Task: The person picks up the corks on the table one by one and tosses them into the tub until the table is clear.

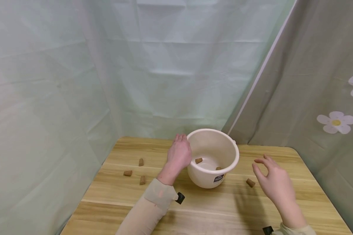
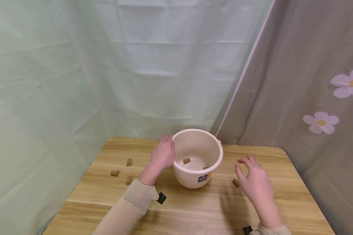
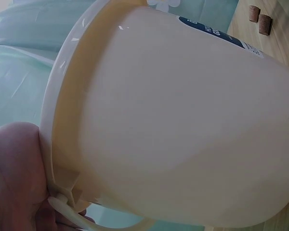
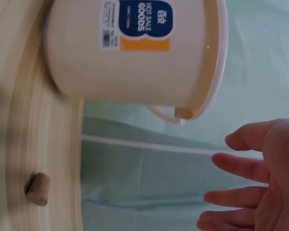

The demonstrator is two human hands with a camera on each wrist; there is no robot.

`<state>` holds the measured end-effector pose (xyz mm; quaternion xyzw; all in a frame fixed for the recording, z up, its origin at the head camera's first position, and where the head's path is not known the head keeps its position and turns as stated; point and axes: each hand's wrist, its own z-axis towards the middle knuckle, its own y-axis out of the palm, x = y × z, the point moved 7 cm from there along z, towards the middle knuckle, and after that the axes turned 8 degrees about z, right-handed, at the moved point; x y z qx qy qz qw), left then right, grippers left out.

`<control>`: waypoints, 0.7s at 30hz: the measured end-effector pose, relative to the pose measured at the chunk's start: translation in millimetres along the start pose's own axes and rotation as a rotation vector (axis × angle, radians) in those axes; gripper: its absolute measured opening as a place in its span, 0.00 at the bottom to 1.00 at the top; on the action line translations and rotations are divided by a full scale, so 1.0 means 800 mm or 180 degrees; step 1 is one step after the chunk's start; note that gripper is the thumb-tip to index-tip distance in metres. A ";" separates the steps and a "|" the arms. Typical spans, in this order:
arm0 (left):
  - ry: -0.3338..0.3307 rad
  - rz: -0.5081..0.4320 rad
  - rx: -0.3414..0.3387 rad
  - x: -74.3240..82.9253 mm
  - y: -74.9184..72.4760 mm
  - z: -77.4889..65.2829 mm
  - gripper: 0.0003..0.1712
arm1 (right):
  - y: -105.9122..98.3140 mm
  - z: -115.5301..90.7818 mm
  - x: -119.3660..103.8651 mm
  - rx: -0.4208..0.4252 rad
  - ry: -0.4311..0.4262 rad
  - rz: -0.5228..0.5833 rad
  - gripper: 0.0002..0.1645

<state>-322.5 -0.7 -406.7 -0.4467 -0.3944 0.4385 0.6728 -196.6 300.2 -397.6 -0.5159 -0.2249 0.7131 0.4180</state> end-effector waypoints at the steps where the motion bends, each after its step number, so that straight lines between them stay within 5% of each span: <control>1: -0.0007 -0.0019 0.0004 -0.001 0.000 0.000 0.26 | -0.001 -0.002 0.002 0.0004 -0.0002 -0.0016 0.21; 21: -0.0100 -0.0101 -0.0087 -0.008 -0.003 -0.001 0.27 | -0.015 -0.013 0.037 -0.0128 0.0245 -0.0048 0.25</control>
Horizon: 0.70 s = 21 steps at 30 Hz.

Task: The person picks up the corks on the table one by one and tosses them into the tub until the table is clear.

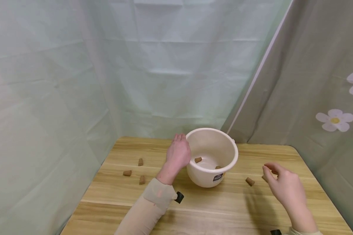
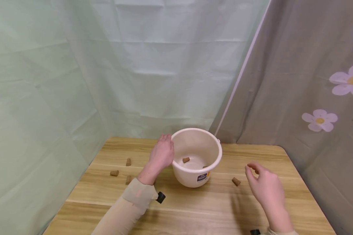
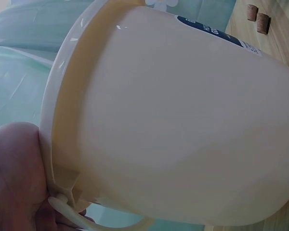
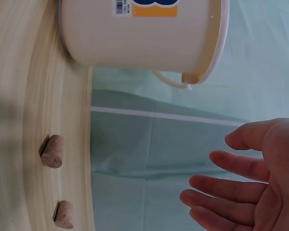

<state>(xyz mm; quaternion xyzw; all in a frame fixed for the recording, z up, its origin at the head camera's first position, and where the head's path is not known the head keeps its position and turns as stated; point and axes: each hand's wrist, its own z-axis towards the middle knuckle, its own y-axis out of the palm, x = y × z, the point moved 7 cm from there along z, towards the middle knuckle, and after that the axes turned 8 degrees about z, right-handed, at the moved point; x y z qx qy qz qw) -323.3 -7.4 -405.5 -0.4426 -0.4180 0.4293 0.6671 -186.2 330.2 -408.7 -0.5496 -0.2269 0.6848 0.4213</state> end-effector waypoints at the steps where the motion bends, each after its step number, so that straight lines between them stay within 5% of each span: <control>1: 0.0005 -0.0006 0.0007 0.000 0.000 0.000 0.27 | 0.000 0.000 0.003 -0.0025 0.0024 0.0002 0.25; 21: -0.0059 -0.0109 -0.0042 -0.001 0.000 0.000 0.27 | -0.009 -0.013 0.066 -0.0155 0.0389 0.0010 0.28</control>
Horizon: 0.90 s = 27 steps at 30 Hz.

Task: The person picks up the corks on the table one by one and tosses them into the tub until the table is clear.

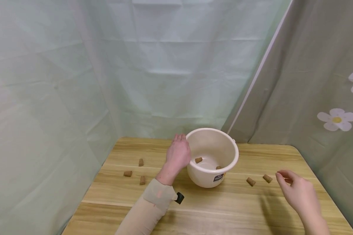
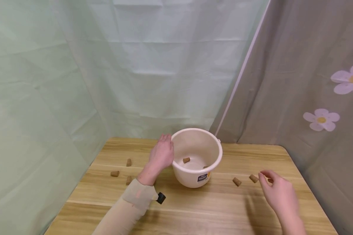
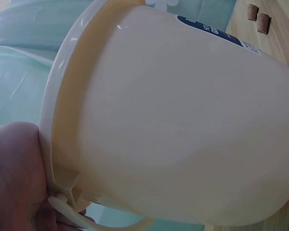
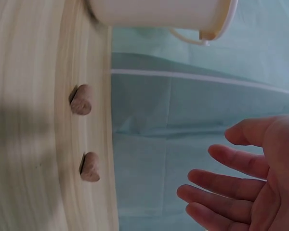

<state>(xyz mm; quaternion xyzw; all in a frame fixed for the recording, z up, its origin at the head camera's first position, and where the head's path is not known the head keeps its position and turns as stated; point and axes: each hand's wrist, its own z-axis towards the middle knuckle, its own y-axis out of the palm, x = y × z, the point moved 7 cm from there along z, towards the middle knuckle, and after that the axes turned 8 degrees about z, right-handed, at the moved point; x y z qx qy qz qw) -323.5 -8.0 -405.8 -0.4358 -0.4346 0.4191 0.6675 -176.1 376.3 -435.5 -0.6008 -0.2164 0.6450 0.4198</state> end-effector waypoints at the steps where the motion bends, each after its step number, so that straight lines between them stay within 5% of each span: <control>1: -0.0005 0.0002 -0.0011 0.000 0.000 0.000 0.27 | 0.000 0.000 0.003 -0.0012 0.0015 -0.0002 0.29; 10: -0.0018 0.0047 -0.0009 -0.001 0.002 0.001 0.28 | 0.004 0.005 0.028 -0.0245 0.0151 -0.0073 0.34; 19: 0.0090 0.0188 0.0015 0.002 0.005 0.004 0.28 | 0.020 0.013 0.053 -0.0787 0.0425 -0.0115 0.44; 27: 0.0195 0.0329 0.0029 0.005 0.005 0.004 0.28 | 0.028 0.016 0.065 -0.0874 0.0483 -0.0074 0.46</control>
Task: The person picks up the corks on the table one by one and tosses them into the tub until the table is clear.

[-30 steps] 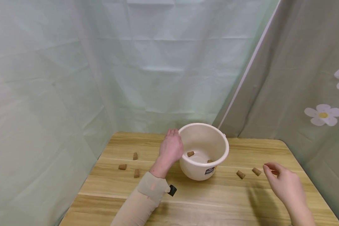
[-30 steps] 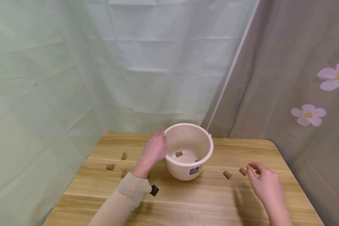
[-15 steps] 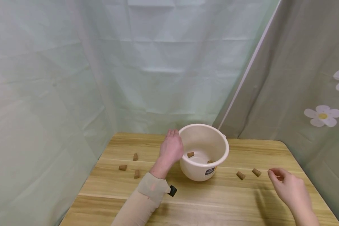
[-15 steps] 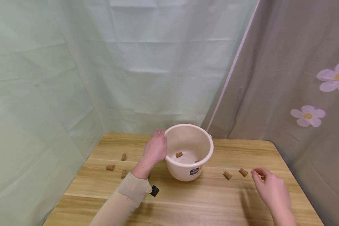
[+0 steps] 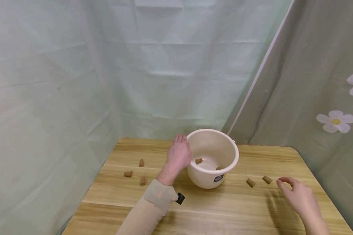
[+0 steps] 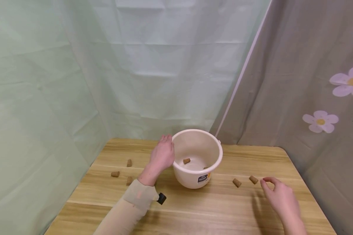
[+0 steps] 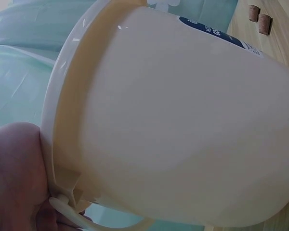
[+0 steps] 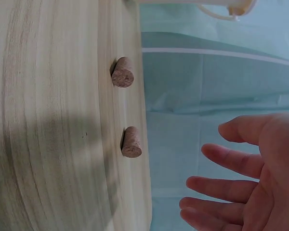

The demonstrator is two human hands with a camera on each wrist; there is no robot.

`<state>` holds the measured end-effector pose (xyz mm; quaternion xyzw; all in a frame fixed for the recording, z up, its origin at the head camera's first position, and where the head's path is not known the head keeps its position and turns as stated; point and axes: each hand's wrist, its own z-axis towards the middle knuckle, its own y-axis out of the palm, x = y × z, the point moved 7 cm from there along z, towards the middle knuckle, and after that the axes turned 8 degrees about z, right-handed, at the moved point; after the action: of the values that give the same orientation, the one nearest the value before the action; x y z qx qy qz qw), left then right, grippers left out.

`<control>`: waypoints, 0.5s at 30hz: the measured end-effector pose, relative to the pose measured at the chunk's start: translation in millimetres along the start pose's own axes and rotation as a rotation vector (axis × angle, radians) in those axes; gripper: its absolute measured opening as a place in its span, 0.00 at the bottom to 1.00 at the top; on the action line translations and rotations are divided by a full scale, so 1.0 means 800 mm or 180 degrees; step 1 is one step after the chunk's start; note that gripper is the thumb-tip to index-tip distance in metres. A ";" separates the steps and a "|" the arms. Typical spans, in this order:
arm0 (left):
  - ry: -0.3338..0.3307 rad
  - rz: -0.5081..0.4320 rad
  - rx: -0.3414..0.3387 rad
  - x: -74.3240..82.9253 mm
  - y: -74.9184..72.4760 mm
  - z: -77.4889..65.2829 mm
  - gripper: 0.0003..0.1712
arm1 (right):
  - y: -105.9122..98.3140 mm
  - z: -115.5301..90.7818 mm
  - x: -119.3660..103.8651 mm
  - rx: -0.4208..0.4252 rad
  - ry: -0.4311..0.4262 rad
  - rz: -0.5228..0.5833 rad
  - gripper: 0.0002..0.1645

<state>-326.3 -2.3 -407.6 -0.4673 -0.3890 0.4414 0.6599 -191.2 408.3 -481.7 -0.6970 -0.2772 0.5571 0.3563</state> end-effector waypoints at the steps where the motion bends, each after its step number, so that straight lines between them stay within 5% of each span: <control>1: 0.0001 0.0001 -0.0001 0.000 0.000 0.000 0.28 | 0.000 0.000 0.000 0.0023 -0.0027 -0.0017 0.45; 15: -0.0095 -0.0099 -0.0029 -0.001 0.001 0.000 0.28 | 0.010 0.014 0.021 -0.0106 0.0056 -0.0099 0.44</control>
<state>-326.6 -2.7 -408.4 -0.4576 -0.4080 0.4363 0.6586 -198.3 419.2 -499.3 -0.7033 -0.2940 0.5407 0.3557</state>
